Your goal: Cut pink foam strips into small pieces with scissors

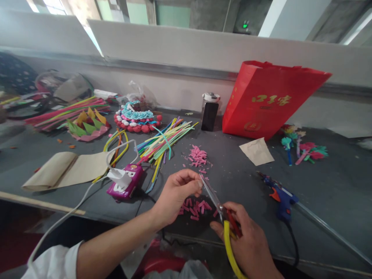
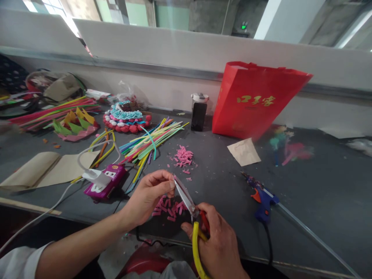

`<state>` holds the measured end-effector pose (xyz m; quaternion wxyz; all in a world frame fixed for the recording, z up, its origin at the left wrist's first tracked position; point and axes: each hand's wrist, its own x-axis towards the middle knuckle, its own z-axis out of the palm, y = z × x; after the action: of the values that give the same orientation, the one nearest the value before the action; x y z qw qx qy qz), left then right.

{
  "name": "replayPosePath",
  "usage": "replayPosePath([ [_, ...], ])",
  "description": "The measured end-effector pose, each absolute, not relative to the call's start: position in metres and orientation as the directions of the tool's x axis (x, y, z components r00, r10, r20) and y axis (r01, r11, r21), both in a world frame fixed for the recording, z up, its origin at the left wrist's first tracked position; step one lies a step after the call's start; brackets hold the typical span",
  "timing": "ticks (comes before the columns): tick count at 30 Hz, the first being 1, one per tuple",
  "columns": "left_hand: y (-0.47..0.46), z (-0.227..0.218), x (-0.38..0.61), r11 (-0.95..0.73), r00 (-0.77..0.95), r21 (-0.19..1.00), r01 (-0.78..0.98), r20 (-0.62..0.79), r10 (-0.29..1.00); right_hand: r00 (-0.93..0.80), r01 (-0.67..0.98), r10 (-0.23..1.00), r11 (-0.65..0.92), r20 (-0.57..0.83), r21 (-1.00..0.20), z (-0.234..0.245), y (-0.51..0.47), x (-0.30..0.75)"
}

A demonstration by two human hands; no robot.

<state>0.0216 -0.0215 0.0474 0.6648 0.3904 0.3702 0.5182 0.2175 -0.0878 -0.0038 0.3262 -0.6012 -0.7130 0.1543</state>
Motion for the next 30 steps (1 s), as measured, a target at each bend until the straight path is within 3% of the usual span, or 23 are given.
replayPosePath([
  [13,-0.0219,0.0469,0.0219,0.167,0.2,0.899,-0.406,-0.091,0.975,-0.072,0.767,0.946,0.254,0.315,-0.589,0.0005,-0.0866,0.2162],
  [30,-0.0197,0.0548,0.0222,0.181,0.168,0.902,-0.392,-0.123,0.978,-0.047,0.811,0.964,0.19,0.262,-0.554,-0.0046,-0.0855,0.2223],
])
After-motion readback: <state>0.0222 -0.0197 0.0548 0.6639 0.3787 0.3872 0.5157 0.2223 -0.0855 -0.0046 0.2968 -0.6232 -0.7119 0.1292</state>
